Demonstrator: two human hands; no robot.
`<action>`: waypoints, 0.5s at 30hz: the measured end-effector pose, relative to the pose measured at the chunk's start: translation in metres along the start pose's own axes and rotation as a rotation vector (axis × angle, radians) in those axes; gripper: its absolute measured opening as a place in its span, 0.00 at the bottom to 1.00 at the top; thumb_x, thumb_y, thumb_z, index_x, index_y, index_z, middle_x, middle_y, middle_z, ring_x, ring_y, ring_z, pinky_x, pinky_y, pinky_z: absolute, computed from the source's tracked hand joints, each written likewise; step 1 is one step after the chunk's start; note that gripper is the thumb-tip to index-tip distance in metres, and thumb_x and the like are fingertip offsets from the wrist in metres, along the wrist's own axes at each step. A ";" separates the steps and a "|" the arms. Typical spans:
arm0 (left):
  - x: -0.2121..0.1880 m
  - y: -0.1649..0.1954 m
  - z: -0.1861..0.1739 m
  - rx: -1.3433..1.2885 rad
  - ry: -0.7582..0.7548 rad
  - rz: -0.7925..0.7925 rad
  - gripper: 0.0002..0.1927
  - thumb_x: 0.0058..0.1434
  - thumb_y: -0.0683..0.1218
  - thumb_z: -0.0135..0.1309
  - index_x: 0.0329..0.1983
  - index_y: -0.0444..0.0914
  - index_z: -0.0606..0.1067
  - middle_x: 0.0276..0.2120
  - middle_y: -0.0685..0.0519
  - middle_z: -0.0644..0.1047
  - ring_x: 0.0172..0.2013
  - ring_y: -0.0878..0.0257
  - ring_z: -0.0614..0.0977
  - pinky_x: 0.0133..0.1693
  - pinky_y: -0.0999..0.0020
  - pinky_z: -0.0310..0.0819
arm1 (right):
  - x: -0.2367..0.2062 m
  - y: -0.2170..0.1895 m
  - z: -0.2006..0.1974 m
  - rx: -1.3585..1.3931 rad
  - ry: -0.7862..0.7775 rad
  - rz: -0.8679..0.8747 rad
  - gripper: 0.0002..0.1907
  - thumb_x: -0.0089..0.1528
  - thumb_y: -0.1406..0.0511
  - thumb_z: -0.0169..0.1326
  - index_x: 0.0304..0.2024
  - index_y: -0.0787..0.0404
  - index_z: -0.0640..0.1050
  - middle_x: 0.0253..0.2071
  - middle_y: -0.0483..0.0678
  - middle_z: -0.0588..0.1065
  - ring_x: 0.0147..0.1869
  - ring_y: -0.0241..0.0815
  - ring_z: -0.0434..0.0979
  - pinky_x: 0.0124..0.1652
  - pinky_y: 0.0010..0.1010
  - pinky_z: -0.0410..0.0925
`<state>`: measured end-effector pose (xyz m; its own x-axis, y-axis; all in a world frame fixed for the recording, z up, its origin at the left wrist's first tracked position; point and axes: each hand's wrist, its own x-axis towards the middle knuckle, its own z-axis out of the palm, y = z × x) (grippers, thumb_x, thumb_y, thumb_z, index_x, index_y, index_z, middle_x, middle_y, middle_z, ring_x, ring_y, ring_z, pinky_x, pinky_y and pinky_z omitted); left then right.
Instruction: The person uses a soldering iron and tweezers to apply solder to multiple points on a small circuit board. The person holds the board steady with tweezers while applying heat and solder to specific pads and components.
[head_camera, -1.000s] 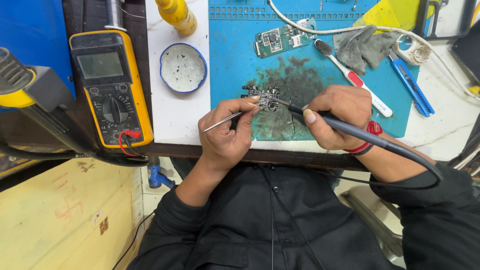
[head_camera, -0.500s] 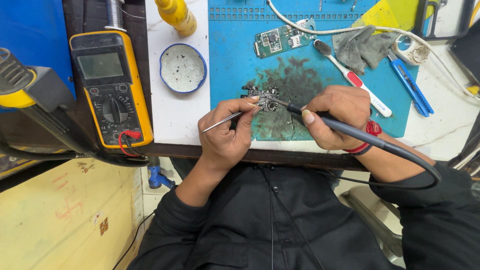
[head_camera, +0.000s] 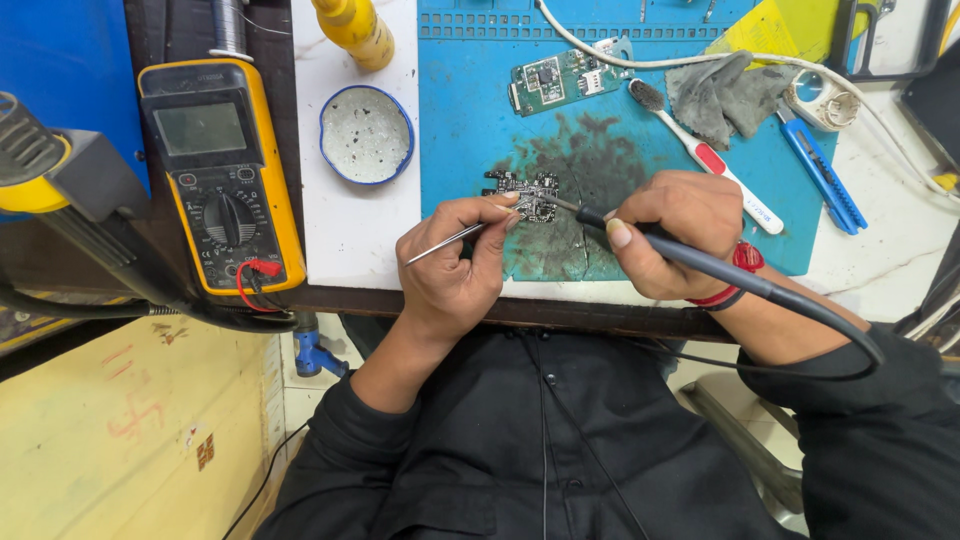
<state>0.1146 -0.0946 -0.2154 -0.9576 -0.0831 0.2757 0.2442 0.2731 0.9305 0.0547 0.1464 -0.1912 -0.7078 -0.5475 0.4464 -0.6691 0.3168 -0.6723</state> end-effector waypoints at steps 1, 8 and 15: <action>0.000 0.000 0.000 -0.002 0.000 0.002 0.05 0.69 0.37 0.59 0.42 0.33 0.74 0.42 0.44 0.84 0.41 0.58 0.89 0.42 0.70 0.84 | -0.001 0.001 0.000 -0.004 -0.001 0.002 0.04 0.63 0.72 0.56 0.33 0.63 0.73 0.27 0.49 0.75 0.27 0.45 0.75 0.26 0.31 0.65; 0.002 0.000 0.000 0.026 0.050 0.015 0.06 0.68 0.38 0.60 0.42 0.33 0.74 0.43 0.44 0.84 0.43 0.57 0.88 0.46 0.67 0.83 | 0.000 0.002 -0.002 -0.026 0.042 0.007 0.06 0.68 0.68 0.55 0.44 0.66 0.76 0.33 0.51 0.78 0.34 0.46 0.80 0.32 0.30 0.69; 0.002 -0.005 -0.002 0.069 0.061 0.069 0.07 0.70 0.39 0.59 0.45 0.35 0.71 0.44 0.46 0.83 0.52 0.56 0.85 0.67 0.54 0.72 | 0.016 -0.007 0.008 -0.152 -0.064 0.044 0.16 0.64 0.67 0.66 0.52 0.62 0.78 0.41 0.54 0.80 0.40 0.51 0.82 0.39 0.34 0.73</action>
<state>0.1115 -0.0983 -0.2192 -0.9273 -0.1194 0.3548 0.2963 0.3452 0.8905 0.0498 0.1299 -0.1844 -0.7245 -0.5771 0.3768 -0.6678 0.4524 -0.5911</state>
